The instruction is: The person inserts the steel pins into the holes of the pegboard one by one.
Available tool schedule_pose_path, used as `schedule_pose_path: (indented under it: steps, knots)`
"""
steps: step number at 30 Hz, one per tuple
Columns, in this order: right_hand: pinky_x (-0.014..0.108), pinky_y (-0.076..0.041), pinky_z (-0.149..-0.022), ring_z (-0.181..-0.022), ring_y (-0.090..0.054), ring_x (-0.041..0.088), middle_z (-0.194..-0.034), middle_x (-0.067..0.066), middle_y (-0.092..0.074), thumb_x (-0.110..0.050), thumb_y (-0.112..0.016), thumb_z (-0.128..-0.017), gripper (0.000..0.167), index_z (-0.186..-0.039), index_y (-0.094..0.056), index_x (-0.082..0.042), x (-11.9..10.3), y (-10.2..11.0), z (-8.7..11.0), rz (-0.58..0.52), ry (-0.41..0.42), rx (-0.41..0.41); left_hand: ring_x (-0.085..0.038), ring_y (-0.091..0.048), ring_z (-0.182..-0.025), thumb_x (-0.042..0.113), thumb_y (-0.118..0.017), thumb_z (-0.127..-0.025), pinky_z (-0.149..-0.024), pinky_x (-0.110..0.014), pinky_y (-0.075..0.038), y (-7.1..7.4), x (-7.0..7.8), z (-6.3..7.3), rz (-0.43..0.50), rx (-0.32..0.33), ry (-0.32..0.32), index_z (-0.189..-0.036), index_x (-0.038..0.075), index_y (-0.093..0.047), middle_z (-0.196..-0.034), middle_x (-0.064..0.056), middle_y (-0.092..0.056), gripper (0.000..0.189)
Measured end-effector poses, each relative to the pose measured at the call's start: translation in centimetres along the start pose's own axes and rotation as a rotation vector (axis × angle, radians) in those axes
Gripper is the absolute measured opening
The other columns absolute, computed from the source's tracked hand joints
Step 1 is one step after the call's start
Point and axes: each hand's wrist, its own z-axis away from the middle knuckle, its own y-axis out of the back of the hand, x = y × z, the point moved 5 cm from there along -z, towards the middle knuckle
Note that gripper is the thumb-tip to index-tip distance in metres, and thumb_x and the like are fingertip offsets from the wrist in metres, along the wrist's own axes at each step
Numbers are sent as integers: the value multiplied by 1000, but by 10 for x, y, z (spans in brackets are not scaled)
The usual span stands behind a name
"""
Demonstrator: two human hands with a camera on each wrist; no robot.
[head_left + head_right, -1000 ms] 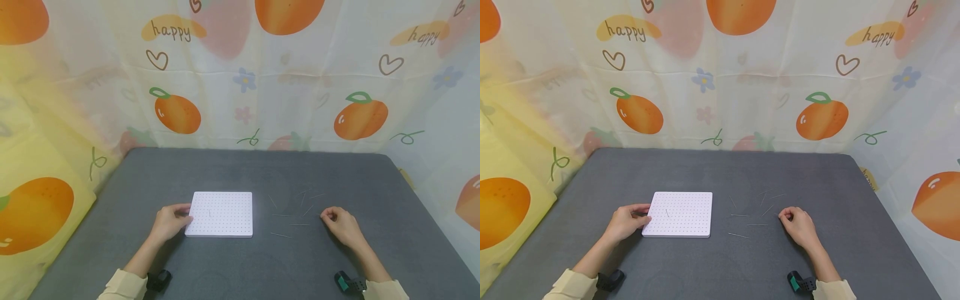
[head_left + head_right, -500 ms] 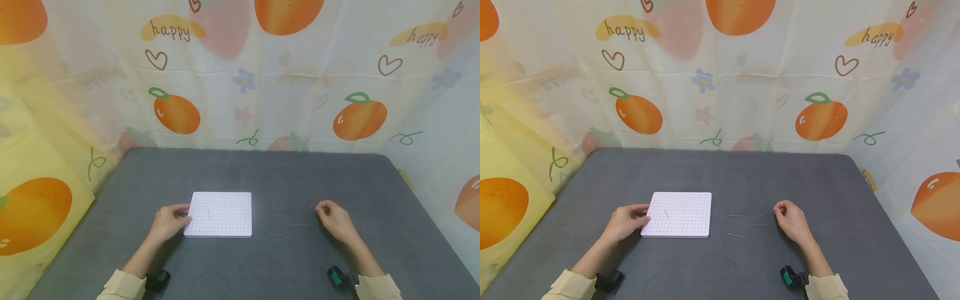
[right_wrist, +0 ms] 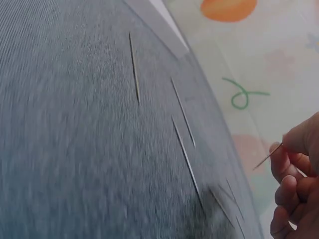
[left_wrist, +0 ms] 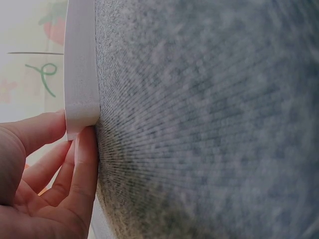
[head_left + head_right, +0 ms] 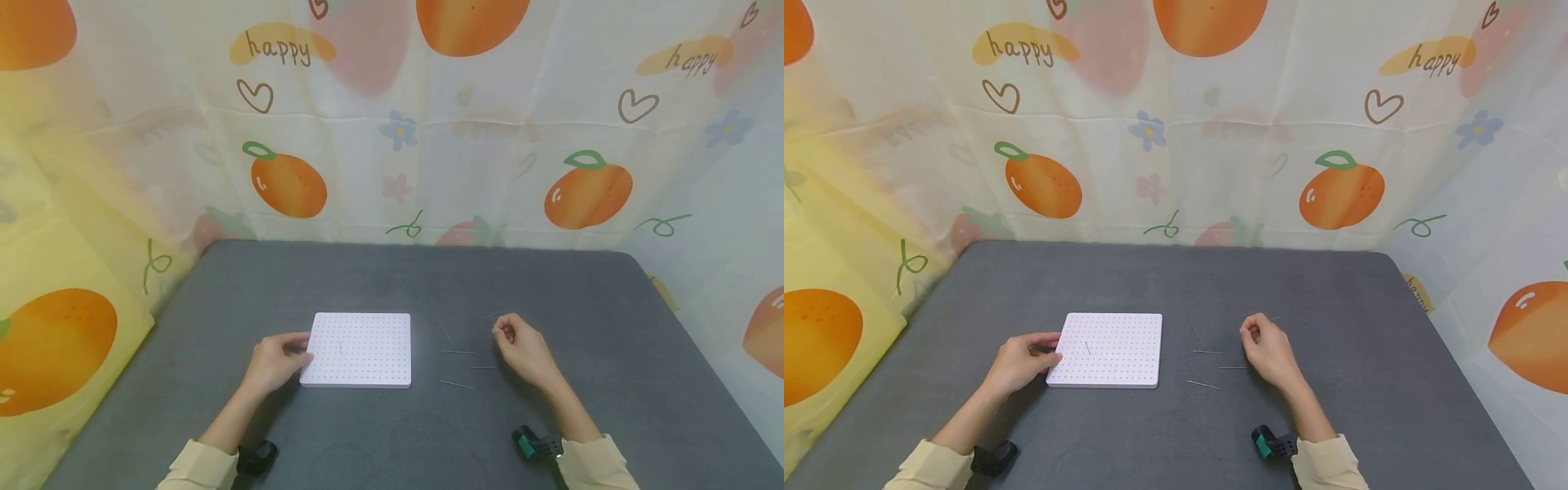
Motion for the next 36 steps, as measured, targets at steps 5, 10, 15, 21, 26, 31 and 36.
schedule_pose_path:
  steps: [5, 10, 15, 21, 26, 31, 36]
  knots:
    - [29, -35, -61, -67, -43, 15, -80, 3, -52, -13, -54, -87, 7, -94, -53, -9, -10, -5, -3, -39, -5, -4, -16, -60, -71, 9, -70, -77, -55, -25, -44, 0, 0, 1, 2, 6, -5, -116, 1, -61, -105, -16, -66, 41]
    - [29, -35, -59, -67, -43, 16, -78, 3, -49, -12, -56, -84, 10, -93, -52, -11, -19, -8, -6, -88, -8, -12, -16, -59, -71, 9, -70, -77, -54, -24, -43, -1, 0, 1, 4, 8, -3, -116, 2, -61, -105, -16, -65, 41]
    - [30, -34, -61, -68, -43, 17, -78, 2, -49, -14, -58, -85, 10, -93, -52, -13, -27, -14, -8, -107, -5, -11, -16, -59, -70, 8, -70, -77, -54, -24, -43, -1, 0, 0, 3, 11, -6, -117, 1, -61, -105, -16, -65, 41]
    - [31, -33, -60, -67, -43, 17, -76, 2, -49, -16, -61, -85, 9, -91, -54, -14, -40, -18, -9, -144, 39, 5, -16, -59, -70, 8, -70, -77, -54, -24, -42, -1, 0, 0, 4, 9, 0, -117, 1, -61, -105, -16, -65, 42]
    - [30, -34, -58, -66, -43, 17, -76, 2, -50, -17, -61, -86, 8, -91, -55, -15, -49, -24, -10, -181, 47, -12, -16, -59, -70, 8, -70, -77, -55, -25, -43, -1, -1, 0, 5, 5, 3, -118, 1, -60, -106, -16, -65, 42]
    - [29, -34, -57, -65, -43, 16, -77, 1, -52, -17, -61, -86, 8, -91, -56, -15, -58, -33, -11, -196, 71, -17, -15, -58, -70, 8, -69, -77, -54, -25, -43, -1, -1, 1, -2, 3, -3, -117, 1, -60, -106, -17, -65, 42]
    - [29, -36, -60, -68, -46, 14, -81, -1, -57, -16, -62, -85, 7, -90, -57, -16, -67, -42, -12, -200, 86, 0, -15, -59, -70, 9, -69, -77, -54, -25, -43, -1, -2, -1, -6, 6, -6, -117, 1, -61, -106, -16, -65, 41]
